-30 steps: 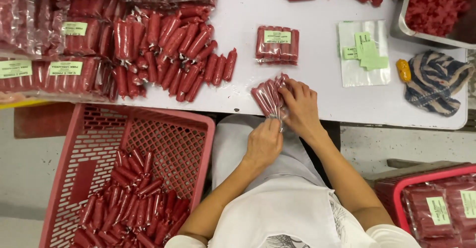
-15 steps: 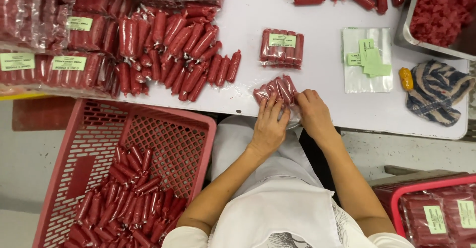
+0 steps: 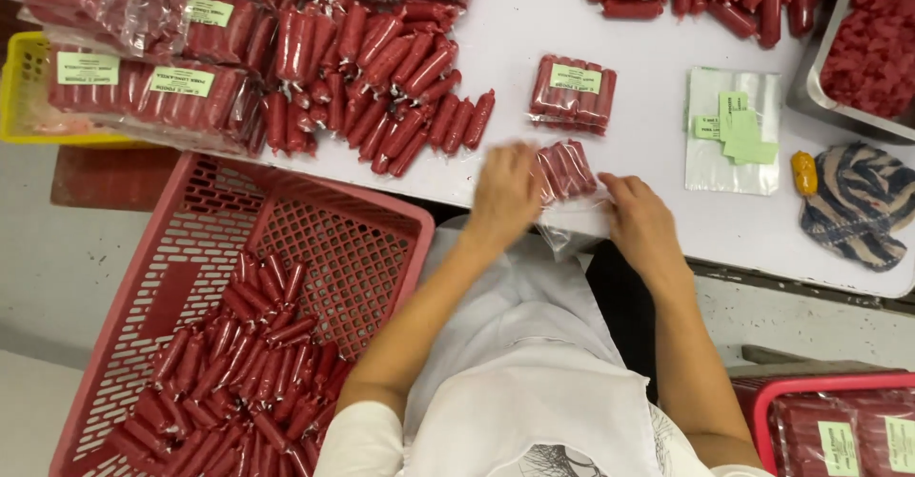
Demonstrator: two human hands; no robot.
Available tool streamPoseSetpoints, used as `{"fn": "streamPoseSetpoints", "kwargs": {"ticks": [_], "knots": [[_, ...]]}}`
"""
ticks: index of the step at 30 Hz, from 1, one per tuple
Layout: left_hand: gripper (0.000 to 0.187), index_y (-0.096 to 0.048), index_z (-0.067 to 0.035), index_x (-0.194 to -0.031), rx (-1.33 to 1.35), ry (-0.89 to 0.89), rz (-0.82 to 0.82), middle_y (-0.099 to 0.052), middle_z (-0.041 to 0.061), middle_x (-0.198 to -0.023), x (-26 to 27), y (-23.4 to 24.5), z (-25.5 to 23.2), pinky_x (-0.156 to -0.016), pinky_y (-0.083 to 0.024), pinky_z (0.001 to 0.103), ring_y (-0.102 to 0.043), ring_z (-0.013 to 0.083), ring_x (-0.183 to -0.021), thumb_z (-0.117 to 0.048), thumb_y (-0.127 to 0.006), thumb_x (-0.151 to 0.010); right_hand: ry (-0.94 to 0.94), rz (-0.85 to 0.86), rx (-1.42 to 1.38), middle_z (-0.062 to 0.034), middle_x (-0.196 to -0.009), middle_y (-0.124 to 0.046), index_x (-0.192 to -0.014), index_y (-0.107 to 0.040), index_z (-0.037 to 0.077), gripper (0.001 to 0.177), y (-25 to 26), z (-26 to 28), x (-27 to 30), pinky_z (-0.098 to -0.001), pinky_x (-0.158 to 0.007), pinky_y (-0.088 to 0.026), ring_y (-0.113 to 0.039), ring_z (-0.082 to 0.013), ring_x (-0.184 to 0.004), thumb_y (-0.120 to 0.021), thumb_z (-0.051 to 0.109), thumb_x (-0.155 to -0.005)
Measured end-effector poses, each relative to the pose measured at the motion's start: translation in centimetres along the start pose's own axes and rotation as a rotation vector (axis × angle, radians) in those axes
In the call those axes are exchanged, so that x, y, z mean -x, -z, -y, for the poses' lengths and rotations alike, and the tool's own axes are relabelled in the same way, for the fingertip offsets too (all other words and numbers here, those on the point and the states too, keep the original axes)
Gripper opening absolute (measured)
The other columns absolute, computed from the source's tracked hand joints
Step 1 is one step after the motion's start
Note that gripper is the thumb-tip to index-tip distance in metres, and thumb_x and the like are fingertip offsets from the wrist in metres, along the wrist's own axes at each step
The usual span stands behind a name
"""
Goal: Packaging small red sausages into plastic bags and organizing them on a production table.
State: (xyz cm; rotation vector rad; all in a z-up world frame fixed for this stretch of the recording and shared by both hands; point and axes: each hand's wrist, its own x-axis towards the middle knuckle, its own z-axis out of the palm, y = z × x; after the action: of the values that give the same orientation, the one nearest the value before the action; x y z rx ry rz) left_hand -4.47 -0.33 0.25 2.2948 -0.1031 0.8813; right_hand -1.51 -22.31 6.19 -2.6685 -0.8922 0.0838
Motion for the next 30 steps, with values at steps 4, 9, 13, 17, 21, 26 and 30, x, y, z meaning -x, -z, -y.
{"fn": "streamPoseSetpoints", "kwargs": {"ticks": [4,9,13,17,21,26,30], "knots": [[0.072,-0.056,-0.003,-0.135,-0.541,0.068,0.028,-0.057,0.019,-0.108,-4.7,-1.4,6.7,-0.063,-0.05,0.049,-0.057,0.0401,-0.091,-0.011,-0.086,-0.071,-0.056,-0.142,0.083,-0.0065,-0.095,-0.07,-0.126,-0.072,0.013,0.029,-0.5,-2.0,2.3,-0.037,-0.082,-0.056,-0.071,-0.0273,-0.094,-0.069,0.01,-0.097],[0.063,-0.058,-0.004,-0.129,-0.632,0.076,0.111,-0.058,0.014,-0.091,-6.0,-1.4,6.4,-0.062,-0.045,0.046,-0.056,0.0364,-0.089,-0.001,-0.081,-0.07,-0.206,-0.168,-0.078,-0.0084,-0.09,-0.072,-0.122,-0.073,0.011,0.022,1.2,-2.8,4.3,-0.0378,-0.079,-0.056,-0.072,-0.0278,-0.087,-0.067,0.01,-0.1],[0.04,-0.063,-0.009,-0.121,-0.353,-0.082,0.068,-0.061,0.013,-0.113,-3.0,-0.3,1.9,-0.072,-0.047,0.043,-0.057,0.035,-0.103,-0.009,-0.069,-0.082,-0.3,-0.254,-0.224,-0.0152,-0.093,-0.073,-0.118,-0.074,0.007,0.016,2.7,-7.2,4.7,-0.0434,-0.073,-0.055,-0.071,-0.0352,-0.087,-0.066,0.012,-0.105],[0.034,-0.066,-0.009,-0.122,-0.042,-0.21,0.084,-0.061,0.014,-0.118,1.7,-0.6,-3.3,-0.09,-0.047,0.046,-0.057,0.036,-0.11,-0.025,-0.066,-0.093,-0.142,-0.578,0.134,-0.0152,-0.087,-0.064,-0.111,-0.075,0.003,0.009,2.3,-16.6,1.7,-0.0431,-0.07,-0.055,-0.068,-0.0359,-0.084,-0.07,0.005,-0.104],[0.05,-0.064,-0.009,-0.129,-0.102,-0.334,0.075,-0.062,0.018,-0.119,3.6,-1.0,-7.4,-0.097,-0.045,0.053,-0.059,0.0385,-0.113,-0.048,-0.058,-0.097,-0.281,-0.491,0.267,-0.0143,-0.104,-0.064,-0.116,-0.075,0.004,0.021,1.2,-20.3,-1.3,-0.0445,-0.076,-0.058,-0.065,-0.036,-0.098,-0.077,0.015,-0.098],[0.037,-0.066,-0.011,-0.127,-0.103,-0.393,0.079,-0.06,0.013,-0.108,4.9,-2.6,-8.2,-0.094,-0.048,0.052,-0.06,0.0364,-0.107,-0.033,-0.058,-0.099,-0.339,-0.446,0.251,-0.0124,-0.098,-0.064,-0.102,-0.078,0.006,0.01,-0.9,-20.8,-0.7,-0.0391,-0.076,-0.058,-0.067,-0.0339,-0.094,-0.075,0.014,-0.099],[0.031,-0.068,-0.007,-0.119,0.044,-0.386,0.063,-0.059,0.012,-0.101,2.5,-3.1,-9.9,-0.09,-0.049,0.048,-0.061,0.0337,-0.1,-0.03,-0.062,-0.097,-0.339,-0.427,0.162,-0.0133,-0.109,-0.064,-0.112,-0.077,0.006,0.02,0.0,-19.5,0.5,-0.0425,-0.084,-0.058,-0.064,-0.0354,-0.104,-0.076,0.022,-0.1]]}}
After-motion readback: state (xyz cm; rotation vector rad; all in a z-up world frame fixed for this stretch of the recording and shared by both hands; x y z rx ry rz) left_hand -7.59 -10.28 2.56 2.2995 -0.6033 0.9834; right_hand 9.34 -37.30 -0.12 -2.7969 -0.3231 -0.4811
